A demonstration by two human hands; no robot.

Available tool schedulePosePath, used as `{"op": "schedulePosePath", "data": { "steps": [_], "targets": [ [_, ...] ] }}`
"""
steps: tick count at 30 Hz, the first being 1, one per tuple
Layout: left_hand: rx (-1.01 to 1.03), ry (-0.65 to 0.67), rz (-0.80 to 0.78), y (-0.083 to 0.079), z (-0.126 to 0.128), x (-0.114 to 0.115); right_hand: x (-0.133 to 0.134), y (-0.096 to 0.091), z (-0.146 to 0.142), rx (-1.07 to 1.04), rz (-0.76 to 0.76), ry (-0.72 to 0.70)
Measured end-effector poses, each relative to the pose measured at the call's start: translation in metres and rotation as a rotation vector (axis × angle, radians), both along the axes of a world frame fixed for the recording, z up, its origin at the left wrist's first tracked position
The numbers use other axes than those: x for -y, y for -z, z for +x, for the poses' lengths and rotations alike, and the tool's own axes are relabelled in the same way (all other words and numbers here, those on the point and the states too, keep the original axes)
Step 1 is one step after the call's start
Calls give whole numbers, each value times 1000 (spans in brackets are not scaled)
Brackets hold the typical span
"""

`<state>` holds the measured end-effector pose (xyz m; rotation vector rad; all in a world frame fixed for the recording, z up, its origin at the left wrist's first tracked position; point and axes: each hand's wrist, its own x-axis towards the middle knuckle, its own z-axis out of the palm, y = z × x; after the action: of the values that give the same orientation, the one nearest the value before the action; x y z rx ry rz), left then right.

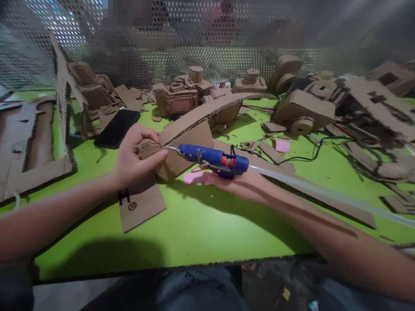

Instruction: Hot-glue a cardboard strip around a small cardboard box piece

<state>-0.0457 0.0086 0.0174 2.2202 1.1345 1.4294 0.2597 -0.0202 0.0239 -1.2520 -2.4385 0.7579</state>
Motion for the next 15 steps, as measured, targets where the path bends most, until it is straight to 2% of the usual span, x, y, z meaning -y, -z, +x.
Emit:
{"op": "schedulePosePath", "data": {
  "steps": [3, 6, 9, 15],
  "targets": [
    [-30, 17, 83, 1, 3, 1, 4, 4, -18, -167, -209, -59],
    [-69, 12, 141, 3, 4, -2, 6, 8, -22, -308, -374, 116],
    [-89, 18, 170, 4, 4, -4, 7, 10, -22, -316, -330, 307],
    [-100, 39, 190, 3, 4, -5, 9, -2, -30, -312, -374, 264]
  ]
}}
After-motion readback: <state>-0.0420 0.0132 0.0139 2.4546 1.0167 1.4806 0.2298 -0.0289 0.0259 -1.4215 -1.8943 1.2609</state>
